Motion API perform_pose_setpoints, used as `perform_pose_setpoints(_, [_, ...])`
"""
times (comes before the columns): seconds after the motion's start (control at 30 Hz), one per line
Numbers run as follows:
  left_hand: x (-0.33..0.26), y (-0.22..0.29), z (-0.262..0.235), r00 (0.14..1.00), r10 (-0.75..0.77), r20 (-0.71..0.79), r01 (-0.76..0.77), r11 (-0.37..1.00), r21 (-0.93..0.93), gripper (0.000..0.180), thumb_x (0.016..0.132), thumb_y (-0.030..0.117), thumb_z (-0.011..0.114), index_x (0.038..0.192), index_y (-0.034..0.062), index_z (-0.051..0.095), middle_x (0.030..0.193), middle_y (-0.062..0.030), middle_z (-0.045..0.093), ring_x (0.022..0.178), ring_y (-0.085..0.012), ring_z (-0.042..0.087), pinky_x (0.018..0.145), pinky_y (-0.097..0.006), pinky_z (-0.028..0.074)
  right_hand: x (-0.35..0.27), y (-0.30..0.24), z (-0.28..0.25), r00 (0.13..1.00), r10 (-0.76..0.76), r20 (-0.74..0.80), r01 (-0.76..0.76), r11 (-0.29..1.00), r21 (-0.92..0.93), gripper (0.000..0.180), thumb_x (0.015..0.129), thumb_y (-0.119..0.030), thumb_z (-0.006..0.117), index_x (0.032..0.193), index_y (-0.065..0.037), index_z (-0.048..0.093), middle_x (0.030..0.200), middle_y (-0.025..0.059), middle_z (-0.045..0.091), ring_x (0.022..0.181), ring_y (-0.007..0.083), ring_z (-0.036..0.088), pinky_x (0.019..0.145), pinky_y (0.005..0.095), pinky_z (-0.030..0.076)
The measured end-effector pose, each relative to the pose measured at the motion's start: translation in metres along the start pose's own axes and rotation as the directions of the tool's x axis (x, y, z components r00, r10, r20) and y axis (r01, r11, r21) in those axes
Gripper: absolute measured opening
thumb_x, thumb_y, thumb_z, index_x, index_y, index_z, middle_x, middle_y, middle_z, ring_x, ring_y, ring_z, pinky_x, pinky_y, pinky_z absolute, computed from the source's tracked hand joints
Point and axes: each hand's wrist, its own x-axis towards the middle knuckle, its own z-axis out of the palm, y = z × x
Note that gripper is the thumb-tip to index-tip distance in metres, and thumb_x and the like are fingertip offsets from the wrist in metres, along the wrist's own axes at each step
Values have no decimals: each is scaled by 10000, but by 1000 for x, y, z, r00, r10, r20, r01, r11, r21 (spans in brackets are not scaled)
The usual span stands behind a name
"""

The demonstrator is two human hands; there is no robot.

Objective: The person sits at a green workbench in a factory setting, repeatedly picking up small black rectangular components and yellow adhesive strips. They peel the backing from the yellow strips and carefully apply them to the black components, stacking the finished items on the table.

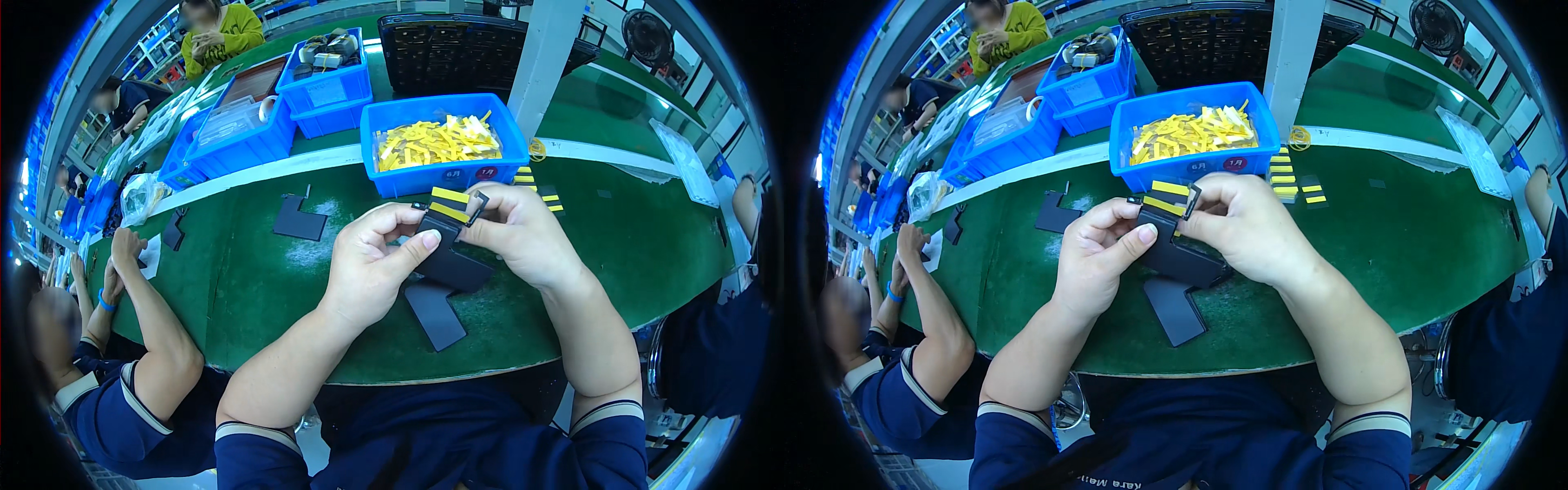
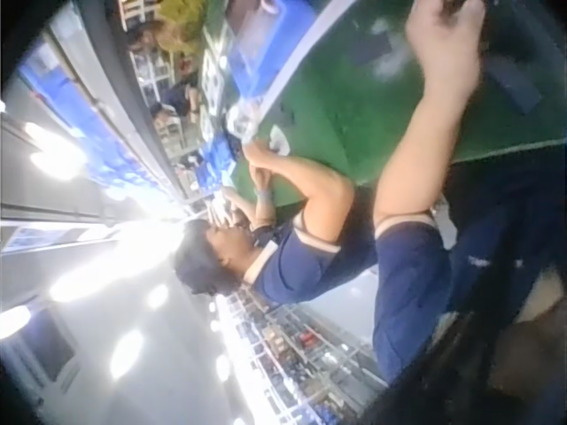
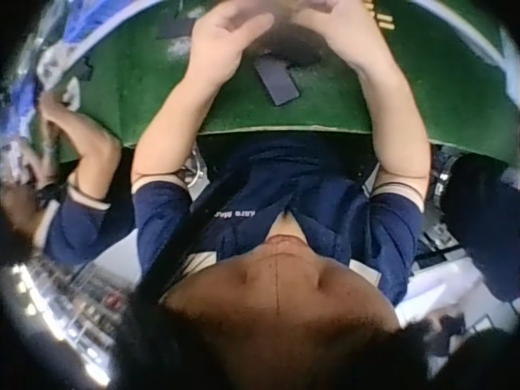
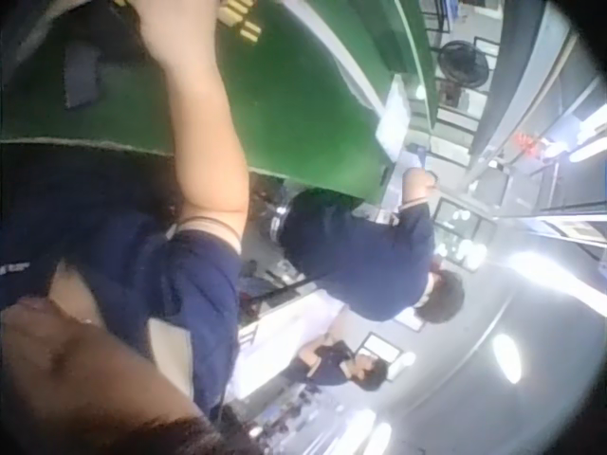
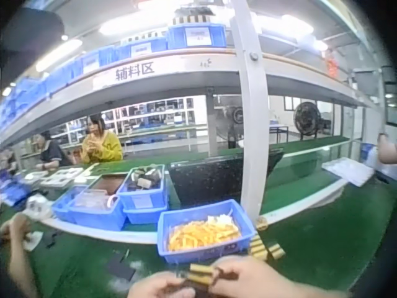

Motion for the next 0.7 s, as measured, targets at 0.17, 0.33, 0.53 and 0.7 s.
perform_pose_setpoints(0.17, [0, -1, -2, 995, -91, -30, 88, 991, -97, 187, 811, 40, 648, 978, -16, 586, 948, -51, 584, 845, -90, 558, 715, -222, 476, -3, -14, 5, 580, -806, -118, 448, 437, -780, 190, 684, 8, 653, 869, -22, 622, 915, 122, 588, 836, 258, 577, 755, 334, 461])
perform_pose_setpoints(0.33, [0, -4, -2, 999, 29, -22, -29, 1000, 0, 186, 805, 27, 647, 972, -23, 582, 936, -60, 561, 841, -105, 564, 688, -228, 502, -4, -10, 6, 569, -822, -20, 431, 319, -844, 196, 670, -3, 680, 858, -22, 629, 901, 107, 598, 834, 252, 579, 751, 344, 451])
perform_pose_setpoints(0.53, [-1, -5, 0, 985, 162, -57, -155, 982, 108, 176, 802, 23, 644, 956, -31, 578, 926, -76, 538, 830, -122, 572, 654, -226, 526, -4, -9, 8, 661, -733, -163, 439, 554, -708, 162, 687, -17, 685, 847, -16, 663, 861, 97, 621, 813, 225, 601, 769, 316, 464])
perform_pose_setpoints(0.7, [-2, 0, -1, 994, 94, -61, -86, 990, 115, 188, 803, 2, 646, 964, -25, 553, 992, -57, 536, 889, -114, 550, 786, -248, 462, -2, -1, 6, 814, -513, -271, 377, 823, -425, 139, 741, -50, 674, 876, -20, 690, 871, 95, 653, 827, 191, 619, 759, 284, 475])
